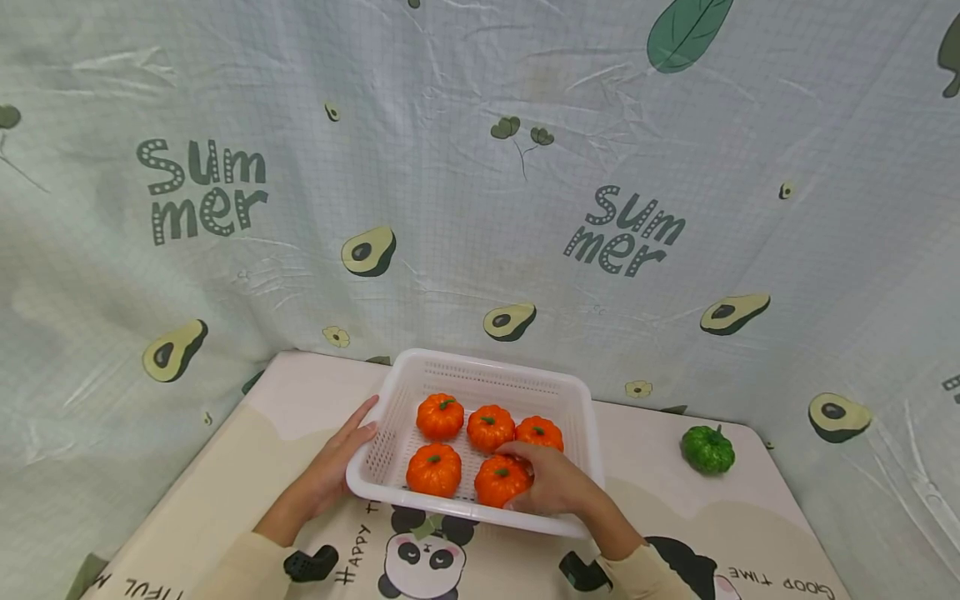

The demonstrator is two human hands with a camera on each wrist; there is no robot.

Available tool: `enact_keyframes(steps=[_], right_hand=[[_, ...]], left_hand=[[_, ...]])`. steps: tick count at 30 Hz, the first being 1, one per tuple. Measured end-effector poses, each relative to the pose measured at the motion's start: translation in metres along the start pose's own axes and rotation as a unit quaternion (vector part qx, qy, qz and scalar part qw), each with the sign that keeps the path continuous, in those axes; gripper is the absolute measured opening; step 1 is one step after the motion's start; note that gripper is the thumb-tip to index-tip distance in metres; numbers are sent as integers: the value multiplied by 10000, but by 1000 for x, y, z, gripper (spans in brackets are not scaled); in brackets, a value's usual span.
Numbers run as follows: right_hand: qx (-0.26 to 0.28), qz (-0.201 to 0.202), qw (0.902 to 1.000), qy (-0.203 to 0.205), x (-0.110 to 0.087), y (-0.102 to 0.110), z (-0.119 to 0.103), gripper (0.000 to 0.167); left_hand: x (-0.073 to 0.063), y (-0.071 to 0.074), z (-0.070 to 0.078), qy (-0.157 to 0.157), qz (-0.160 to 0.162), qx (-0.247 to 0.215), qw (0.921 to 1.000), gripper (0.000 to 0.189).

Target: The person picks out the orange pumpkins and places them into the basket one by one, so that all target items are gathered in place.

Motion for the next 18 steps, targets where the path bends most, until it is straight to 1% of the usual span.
enact_keyframes(steps=[11, 18], right_hand=[[84, -81, 9998, -155, 1, -2, 2, 69], [118, -71, 9999, -89, 0, -3, -1, 65]], left_hand=[[1, 0, 0, -7, 8, -11, 10000, 64], [1, 0, -1, -52, 1, 12, 10000, 64]])
Point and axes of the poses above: each hand's wrist, its own x-axis towards the middle knuckle, its own y-axis out of the back of the hand, z = x × y, the point moved 5 cm from there along x, towards the middle knuckle, and after that the axes turned 5 degrees about y, right-handed, at the moved point
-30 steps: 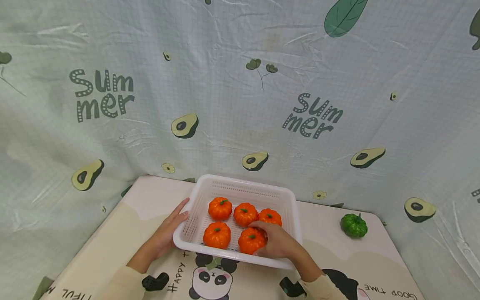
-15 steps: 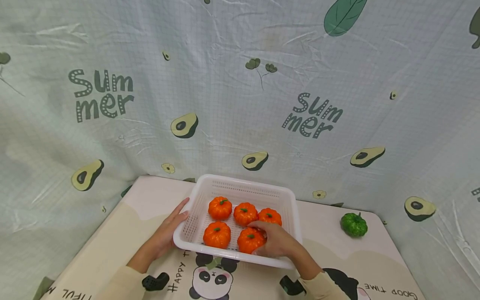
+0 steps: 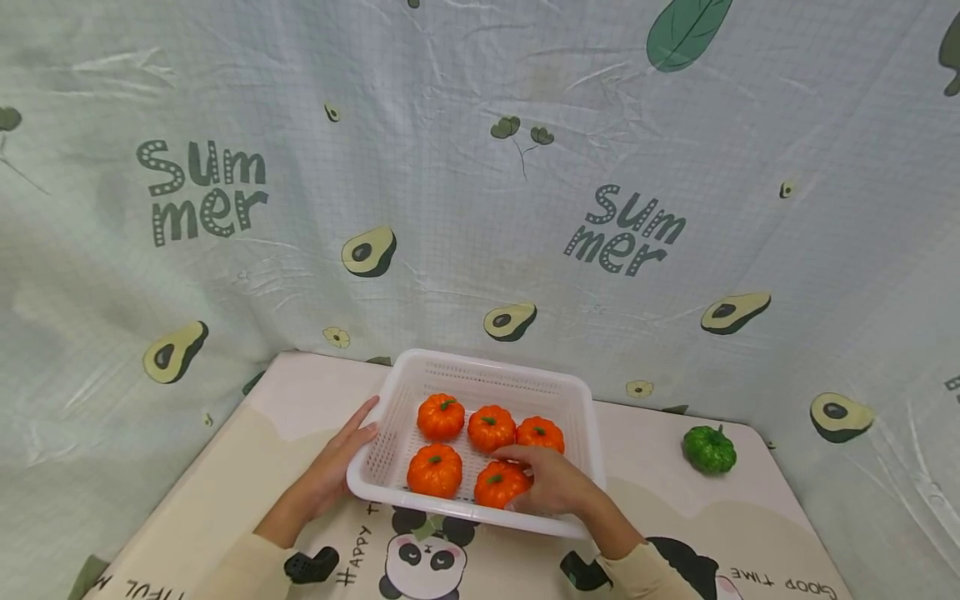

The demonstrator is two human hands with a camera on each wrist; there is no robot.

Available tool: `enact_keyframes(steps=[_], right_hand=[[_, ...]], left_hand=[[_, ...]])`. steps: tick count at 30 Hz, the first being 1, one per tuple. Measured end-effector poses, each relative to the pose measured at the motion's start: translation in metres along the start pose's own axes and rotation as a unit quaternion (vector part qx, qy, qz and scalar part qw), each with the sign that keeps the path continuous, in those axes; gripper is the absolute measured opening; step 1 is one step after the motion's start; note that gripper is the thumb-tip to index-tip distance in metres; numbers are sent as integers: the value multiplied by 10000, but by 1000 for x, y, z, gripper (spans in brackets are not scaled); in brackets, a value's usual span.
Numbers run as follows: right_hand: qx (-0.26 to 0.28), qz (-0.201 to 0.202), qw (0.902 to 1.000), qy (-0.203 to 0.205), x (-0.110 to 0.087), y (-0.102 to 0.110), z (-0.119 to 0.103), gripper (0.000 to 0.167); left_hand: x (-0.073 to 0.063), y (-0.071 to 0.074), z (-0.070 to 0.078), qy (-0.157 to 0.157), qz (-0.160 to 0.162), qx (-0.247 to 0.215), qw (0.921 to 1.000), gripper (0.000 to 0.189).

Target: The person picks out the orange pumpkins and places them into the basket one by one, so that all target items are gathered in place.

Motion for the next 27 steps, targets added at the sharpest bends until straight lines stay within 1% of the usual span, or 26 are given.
enact_keyframes(steps=[9, 14, 19, 27], right_hand=[[-45, 35, 9999, 134, 3, -3, 0, 62], [-30, 62, 9999, 99, 3, -5, 2, 61], [-106, 71, 9999, -43, 2, -6, 4, 63], [-102, 120, 9998, -156, 5, -6, 2, 63]], left_hand=[[-1, 1, 1, 24, 34, 37, 10000, 64], [0, 2, 1, 14, 18, 88, 10000, 64], [1, 1, 0, -5, -31, 75, 10000, 64], [-2, 4, 1, 29, 31, 78, 10000, 65]])
Point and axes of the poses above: each hand's wrist, its own x-axis towards the middle knuckle, its own y-axis out of the back of the hand, z = x × y, the point moved 5 cm from there along x, towards the middle knuckle, and after that the axes turned 5 degrees about y, right-handed, at the moved point
